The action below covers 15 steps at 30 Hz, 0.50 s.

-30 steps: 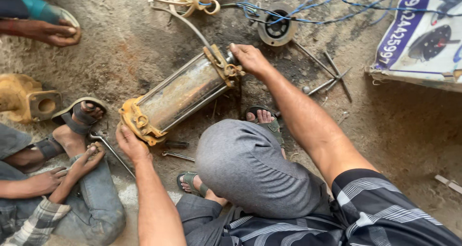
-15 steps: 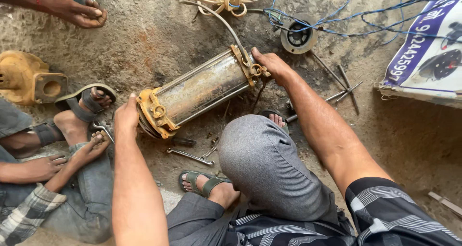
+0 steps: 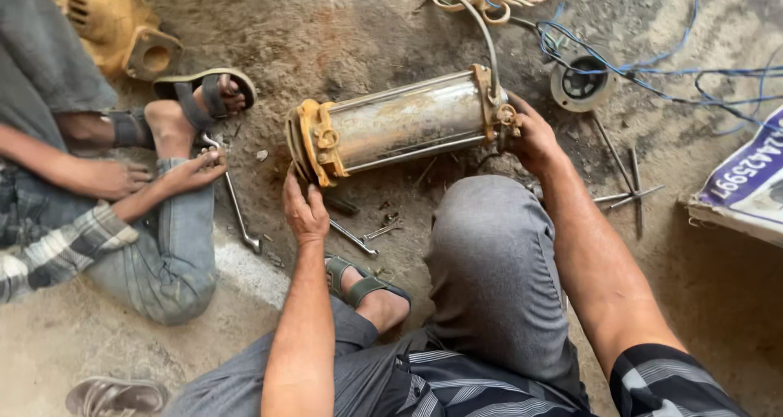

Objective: The person disassembles a water pump using a wrench and hammer, then reassembles it by hand. They loosen bolts, remove the pump head, and reattach it to the cylindrical body.

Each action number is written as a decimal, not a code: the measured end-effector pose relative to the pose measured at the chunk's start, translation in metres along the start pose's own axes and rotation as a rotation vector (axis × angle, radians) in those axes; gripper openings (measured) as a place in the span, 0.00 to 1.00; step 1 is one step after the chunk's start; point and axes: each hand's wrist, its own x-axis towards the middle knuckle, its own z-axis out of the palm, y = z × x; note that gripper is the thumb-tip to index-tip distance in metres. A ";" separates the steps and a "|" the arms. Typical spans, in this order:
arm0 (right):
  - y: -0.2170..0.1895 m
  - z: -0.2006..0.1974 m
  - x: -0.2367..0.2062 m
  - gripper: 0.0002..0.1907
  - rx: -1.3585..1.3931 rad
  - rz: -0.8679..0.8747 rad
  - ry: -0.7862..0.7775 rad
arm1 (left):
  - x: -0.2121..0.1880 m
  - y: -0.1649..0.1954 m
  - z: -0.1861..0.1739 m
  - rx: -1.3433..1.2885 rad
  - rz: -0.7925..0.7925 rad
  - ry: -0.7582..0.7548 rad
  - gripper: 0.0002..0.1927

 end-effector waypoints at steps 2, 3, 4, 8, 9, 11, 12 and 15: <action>0.013 -0.002 0.000 0.26 0.023 0.032 0.078 | 0.005 0.001 -0.002 -0.042 0.004 0.004 0.27; 0.019 -0.004 0.000 0.30 0.038 0.048 0.120 | 0.009 0.002 -0.003 -0.058 -0.036 0.006 0.28; 0.022 -0.006 -0.001 0.31 0.026 0.074 0.184 | 0.015 0.004 -0.002 -0.076 -0.076 0.009 0.29; 0.029 -0.014 -0.022 0.34 -0.229 0.137 0.322 | 0.036 0.010 -0.001 -0.022 -0.228 -0.095 0.29; 0.027 -0.013 -0.033 0.36 -0.344 0.144 0.328 | 0.041 0.011 -0.001 0.004 -0.228 -0.102 0.30; 0.029 -0.009 -0.073 0.27 -0.337 0.069 0.288 | 0.051 0.012 -0.003 0.060 -0.234 -0.122 0.30; 0.026 -0.007 -0.092 0.24 -0.512 0.113 0.297 | 0.059 0.013 -0.005 0.117 -0.284 -0.169 0.30; 0.016 -0.001 -0.139 0.23 -0.776 0.133 0.335 | 0.094 0.019 -0.012 0.241 -0.445 -0.329 0.32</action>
